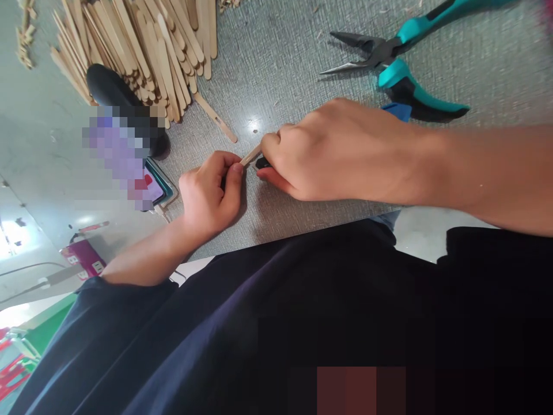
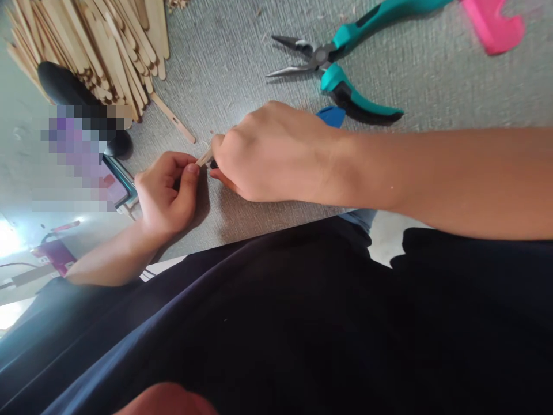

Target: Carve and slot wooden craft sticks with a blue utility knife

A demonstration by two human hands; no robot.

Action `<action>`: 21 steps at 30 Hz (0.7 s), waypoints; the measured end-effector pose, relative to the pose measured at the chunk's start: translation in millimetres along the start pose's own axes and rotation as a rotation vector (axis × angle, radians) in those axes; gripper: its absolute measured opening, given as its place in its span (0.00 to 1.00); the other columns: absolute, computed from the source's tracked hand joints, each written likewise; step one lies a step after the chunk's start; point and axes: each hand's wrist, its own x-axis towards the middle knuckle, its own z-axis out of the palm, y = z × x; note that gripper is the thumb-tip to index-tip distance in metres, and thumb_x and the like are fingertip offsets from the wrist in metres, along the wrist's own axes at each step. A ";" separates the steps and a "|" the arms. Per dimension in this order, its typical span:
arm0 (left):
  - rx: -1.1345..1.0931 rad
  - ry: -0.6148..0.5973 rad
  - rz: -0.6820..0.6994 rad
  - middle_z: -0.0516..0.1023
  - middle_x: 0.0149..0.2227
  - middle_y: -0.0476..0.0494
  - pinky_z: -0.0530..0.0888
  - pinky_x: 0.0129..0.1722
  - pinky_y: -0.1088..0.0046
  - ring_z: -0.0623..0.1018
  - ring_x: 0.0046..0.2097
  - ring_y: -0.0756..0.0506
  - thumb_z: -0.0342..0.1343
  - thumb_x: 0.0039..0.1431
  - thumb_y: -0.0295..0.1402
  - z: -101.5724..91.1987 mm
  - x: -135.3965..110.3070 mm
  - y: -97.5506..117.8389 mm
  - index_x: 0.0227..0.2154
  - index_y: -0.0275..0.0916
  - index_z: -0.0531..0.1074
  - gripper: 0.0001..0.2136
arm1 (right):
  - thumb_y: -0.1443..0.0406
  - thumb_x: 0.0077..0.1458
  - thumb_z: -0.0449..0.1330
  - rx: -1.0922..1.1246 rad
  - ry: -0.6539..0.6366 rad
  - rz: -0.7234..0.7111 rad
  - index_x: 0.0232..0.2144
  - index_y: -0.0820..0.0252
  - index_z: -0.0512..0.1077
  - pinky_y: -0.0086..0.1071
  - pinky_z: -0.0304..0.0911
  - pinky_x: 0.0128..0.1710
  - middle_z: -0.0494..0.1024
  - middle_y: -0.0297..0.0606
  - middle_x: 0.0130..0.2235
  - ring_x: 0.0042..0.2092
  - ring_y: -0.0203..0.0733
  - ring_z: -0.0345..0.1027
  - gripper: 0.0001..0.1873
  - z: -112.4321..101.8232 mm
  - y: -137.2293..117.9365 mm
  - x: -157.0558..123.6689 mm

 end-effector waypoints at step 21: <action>0.047 0.032 0.068 0.78 0.25 0.52 0.64 0.29 0.68 0.73 0.24 0.50 0.58 0.75 0.34 3.0 0.2 -0.4 0.38 0.41 0.79 0.09 | 0.59 0.84 0.45 -0.012 0.018 0.020 0.58 0.70 0.77 0.42 0.42 0.31 0.87 0.58 0.43 0.47 0.66 0.86 0.25 0.9 -7.8 0.9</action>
